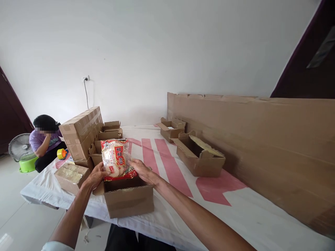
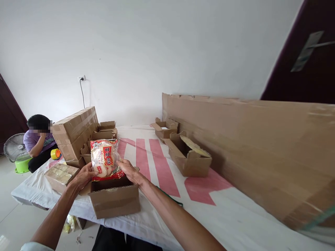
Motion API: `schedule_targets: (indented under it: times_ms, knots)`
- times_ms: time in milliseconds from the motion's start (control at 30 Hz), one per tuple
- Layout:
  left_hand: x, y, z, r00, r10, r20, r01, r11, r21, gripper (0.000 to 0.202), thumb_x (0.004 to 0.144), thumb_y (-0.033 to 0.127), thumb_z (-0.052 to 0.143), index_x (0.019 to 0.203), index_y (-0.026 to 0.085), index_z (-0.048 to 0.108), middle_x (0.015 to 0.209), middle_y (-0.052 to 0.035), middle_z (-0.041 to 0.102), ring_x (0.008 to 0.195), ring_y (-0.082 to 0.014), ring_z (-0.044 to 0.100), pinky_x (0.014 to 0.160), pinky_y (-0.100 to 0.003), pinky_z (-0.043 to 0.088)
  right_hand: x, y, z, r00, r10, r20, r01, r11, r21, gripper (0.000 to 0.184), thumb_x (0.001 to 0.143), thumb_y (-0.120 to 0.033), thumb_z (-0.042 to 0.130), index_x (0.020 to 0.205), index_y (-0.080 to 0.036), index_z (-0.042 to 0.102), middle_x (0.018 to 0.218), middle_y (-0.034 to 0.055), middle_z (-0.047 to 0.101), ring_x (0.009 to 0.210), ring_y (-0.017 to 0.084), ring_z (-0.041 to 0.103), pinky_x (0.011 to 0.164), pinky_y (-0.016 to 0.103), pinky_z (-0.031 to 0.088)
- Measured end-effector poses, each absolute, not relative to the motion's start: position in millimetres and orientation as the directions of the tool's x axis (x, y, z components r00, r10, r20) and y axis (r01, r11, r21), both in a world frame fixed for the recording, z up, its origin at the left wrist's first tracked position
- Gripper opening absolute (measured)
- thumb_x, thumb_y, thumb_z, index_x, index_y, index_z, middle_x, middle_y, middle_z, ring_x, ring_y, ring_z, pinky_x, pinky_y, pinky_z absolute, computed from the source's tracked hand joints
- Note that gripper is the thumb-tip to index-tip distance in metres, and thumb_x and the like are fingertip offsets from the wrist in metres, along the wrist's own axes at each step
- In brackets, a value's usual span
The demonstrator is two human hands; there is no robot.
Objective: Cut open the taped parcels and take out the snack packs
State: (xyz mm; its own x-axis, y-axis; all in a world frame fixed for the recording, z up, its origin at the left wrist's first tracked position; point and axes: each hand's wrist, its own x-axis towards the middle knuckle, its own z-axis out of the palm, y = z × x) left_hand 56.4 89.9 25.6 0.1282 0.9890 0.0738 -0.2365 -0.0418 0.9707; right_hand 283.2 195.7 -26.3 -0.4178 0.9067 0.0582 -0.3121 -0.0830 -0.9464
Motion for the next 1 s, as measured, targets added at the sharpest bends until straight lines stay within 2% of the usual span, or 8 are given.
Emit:
schedule_targets:
  times_ms: [133, 300, 500, 833, 1000]
  knots:
    - [56.6, 90.7, 25.0, 0.134, 0.988, 0.073, -0.236, -0.04, 0.971, 0.067, 0.059, 0.013, 0.096, 0.122, 0.014, 0.073, 0.113, -0.015, 0.083, 0.11, -0.0344, 0.079, 0.099, -0.044, 0.063, 284.5, 193.1, -25.3, -0.416, 0.907, 0.062, -0.317, -0.081, -0.945, 0.036, 0.07, -0.055, 0.091, 0.086, -0.025, 0.078, 0.086, 0.0046, 0.084, 0.097, 0.031, 0.078, 0.098, 0.044, 0.059]
    - [57.0, 90.9, 23.7, 0.138, 0.987, 0.087, -0.223, -0.055, 0.973, 0.062, 0.061, 0.012, 0.094, 0.12, 0.015, 0.075, 0.114, -0.0142, 0.083, 0.111, -0.0351, 0.078, 0.101, -0.046, 0.062, 284.4, 191.5, -23.7, -0.44, 0.895, 0.074, -0.333, -0.087, -0.939, 0.05, 0.064, -0.062, 0.093, 0.092, -0.023, 0.079, 0.091, 0.006, 0.085, 0.101, 0.033, 0.079, 0.101, 0.047, 0.059]
    - [56.8, 90.9, 22.3, 0.142, 0.985, 0.095, -0.233, -0.06, 0.971, 0.059, 0.062, 0.011, 0.095, 0.118, 0.015, 0.075, 0.112, -0.0139, 0.082, 0.11, -0.0341, 0.079, 0.101, -0.045, 0.062, 285.8, 191.0, -22.9, -0.459, 0.885, 0.079, -0.338, -0.092, -0.937, 0.053, 0.06, -0.064, 0.095, 0.089, -0.023, 0.078, 0.092, 0.0067, 0.085, 0.099, 0.033, 0.079, 0.101, 0.048, 0.059]
    - [58.3, 87.3, 23.6, 0.148, 0.984, 0.096, -0.242, -0.058, 0.969, 0.058, 0.064, 0.018, 0.098, 0.118, 0.015, 0.076, 0.111, -0.0131, 0.083, 0.11, -0.034, 0.078, 0.101, -0.045, 0.062, 287.6, 192.7, -24.4, -0.455, 0.888, 0.073, -0.33, -0.091, -0.94, 0.054, 0.063, -0.062, 0.094, 0.095, -0.021, 0.078, 0.098, 0.007, 0.085, 0.109, 0.031, 0.077, 0.106, 0.045, 0.055]
    - [58.4, 86.8, 24.4, 0.169, 0.98, 0.101, -0.246, -0.057, 0.967, 0.062, 0.062, 0.015, 0.098, 0.12, 0.015, 0.075, 0.113, -0.0135, 0.082, 0.111, -0.0342, 0.078, 0.101, -0.044, 0.061, 287.8, 191.6, -24.3, -0.464, 0.883, 0.075, -0.332, -0.095, -0.939, 0.055, 0.063, -0.063, 0.093, 0.096, -0.021, 0.078, 0.095, 0.0079, 0.084, 0.105, 0.032, 0.078, 0.101, 0.046, 0.058]
